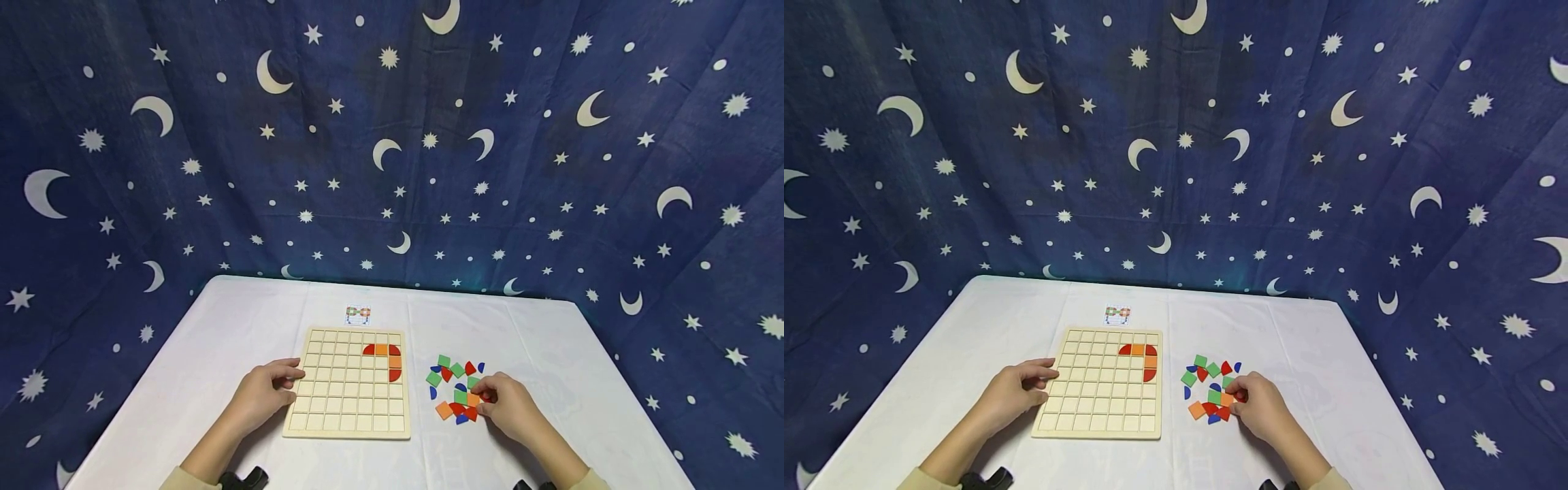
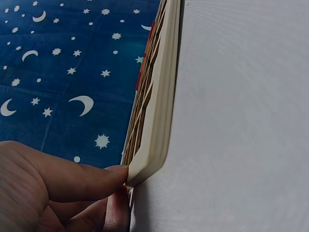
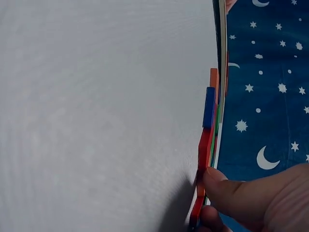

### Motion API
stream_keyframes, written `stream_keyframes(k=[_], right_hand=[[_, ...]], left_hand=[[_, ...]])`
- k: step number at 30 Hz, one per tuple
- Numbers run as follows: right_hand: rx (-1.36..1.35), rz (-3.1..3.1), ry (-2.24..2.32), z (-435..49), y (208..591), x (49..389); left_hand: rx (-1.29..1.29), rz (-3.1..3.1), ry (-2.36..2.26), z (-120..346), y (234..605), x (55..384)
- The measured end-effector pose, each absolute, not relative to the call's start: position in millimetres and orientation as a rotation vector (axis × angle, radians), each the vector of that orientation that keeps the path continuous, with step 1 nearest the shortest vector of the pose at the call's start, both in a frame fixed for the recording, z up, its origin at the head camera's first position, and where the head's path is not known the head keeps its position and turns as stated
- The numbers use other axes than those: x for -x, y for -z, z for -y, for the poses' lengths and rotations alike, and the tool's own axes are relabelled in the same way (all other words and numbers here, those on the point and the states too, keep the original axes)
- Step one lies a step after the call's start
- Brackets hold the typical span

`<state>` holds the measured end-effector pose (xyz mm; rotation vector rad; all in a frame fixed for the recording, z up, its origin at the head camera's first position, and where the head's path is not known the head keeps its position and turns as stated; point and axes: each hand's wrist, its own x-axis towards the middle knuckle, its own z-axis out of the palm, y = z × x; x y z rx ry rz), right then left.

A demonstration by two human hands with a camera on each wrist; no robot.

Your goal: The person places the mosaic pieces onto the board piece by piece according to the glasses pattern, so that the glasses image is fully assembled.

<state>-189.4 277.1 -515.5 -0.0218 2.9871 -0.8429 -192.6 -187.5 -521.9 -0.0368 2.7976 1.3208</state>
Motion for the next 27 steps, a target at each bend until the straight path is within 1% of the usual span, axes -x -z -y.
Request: stream_keyframes(k=[11,19,24,27], right_hand=[[0.073,-2.971,0.855,-271.6,512.8,187.0],[0.024,-2.954,0.973,-264.2,502.8,191.5],[-0.03,-2.891,1.129,-244.6,497.0,200.9],[-0.018,-2.85,1.189,-226.9,496.4,208.3]], left_hand=[[0.042,-2.804,-1.319,188.2,523.3,192.8],[0.015,-2.804,-1.327,188.1,522.2,192.5],[0.033,-2.8,-1.333,188.0,521.9,191.8],[0.042,-2.798,-1.331,188.2,522.3,191.9]])
